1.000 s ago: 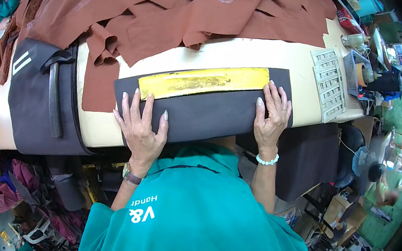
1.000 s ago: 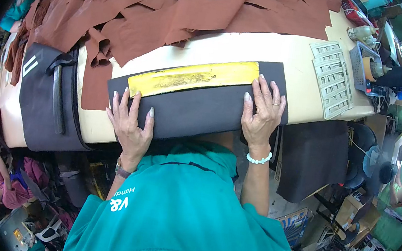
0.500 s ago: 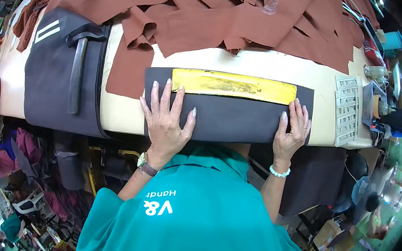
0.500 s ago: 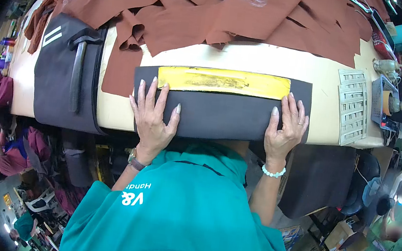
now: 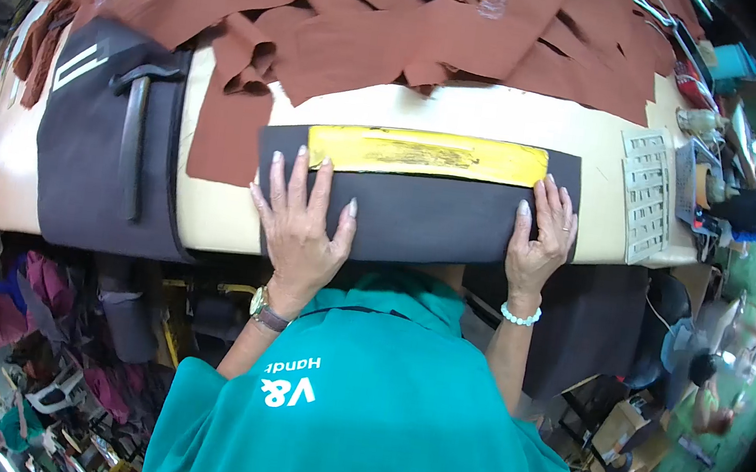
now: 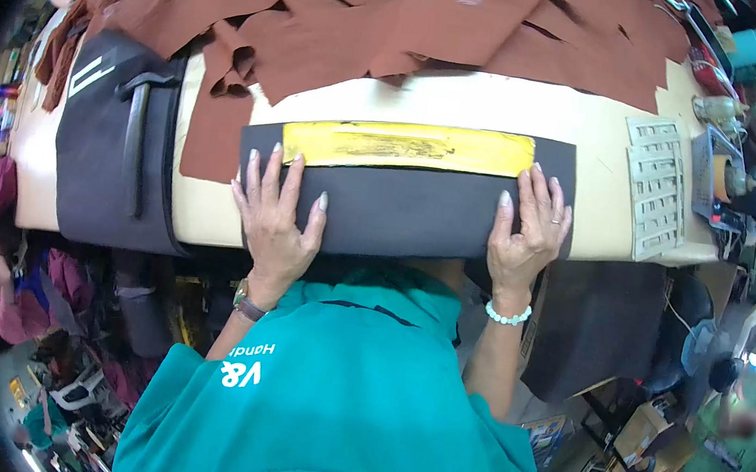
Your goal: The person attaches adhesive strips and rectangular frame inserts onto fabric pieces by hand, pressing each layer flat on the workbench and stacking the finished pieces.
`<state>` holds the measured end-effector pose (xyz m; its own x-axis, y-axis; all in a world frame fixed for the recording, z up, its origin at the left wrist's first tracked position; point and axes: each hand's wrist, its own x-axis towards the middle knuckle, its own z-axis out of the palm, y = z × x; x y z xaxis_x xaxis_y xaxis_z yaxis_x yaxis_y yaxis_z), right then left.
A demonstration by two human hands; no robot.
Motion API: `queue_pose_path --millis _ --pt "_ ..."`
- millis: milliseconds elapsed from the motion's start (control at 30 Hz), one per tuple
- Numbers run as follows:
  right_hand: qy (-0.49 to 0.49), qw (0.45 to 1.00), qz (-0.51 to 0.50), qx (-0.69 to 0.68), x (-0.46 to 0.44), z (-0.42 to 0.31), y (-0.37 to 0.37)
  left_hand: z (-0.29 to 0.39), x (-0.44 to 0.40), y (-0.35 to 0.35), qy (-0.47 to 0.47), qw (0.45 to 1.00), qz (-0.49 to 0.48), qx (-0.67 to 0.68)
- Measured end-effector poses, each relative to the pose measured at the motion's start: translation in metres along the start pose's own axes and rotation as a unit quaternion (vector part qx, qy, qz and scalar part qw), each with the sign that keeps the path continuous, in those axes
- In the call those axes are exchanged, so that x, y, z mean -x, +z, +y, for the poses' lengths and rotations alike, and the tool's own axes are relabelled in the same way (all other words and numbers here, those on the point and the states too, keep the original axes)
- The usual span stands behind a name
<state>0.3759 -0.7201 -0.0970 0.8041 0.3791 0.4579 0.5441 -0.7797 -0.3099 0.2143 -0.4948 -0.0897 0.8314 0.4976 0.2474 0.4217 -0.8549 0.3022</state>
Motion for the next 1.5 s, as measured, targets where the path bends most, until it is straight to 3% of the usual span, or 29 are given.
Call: queue_pose_path --millis 1500 --pt "0.019 1.0 -0.024 -0.003 -0.0007 -0.0003 -0.0029 0.0004 -0.0017 -0.0003 0.023 1.0 0.008 -0.013"
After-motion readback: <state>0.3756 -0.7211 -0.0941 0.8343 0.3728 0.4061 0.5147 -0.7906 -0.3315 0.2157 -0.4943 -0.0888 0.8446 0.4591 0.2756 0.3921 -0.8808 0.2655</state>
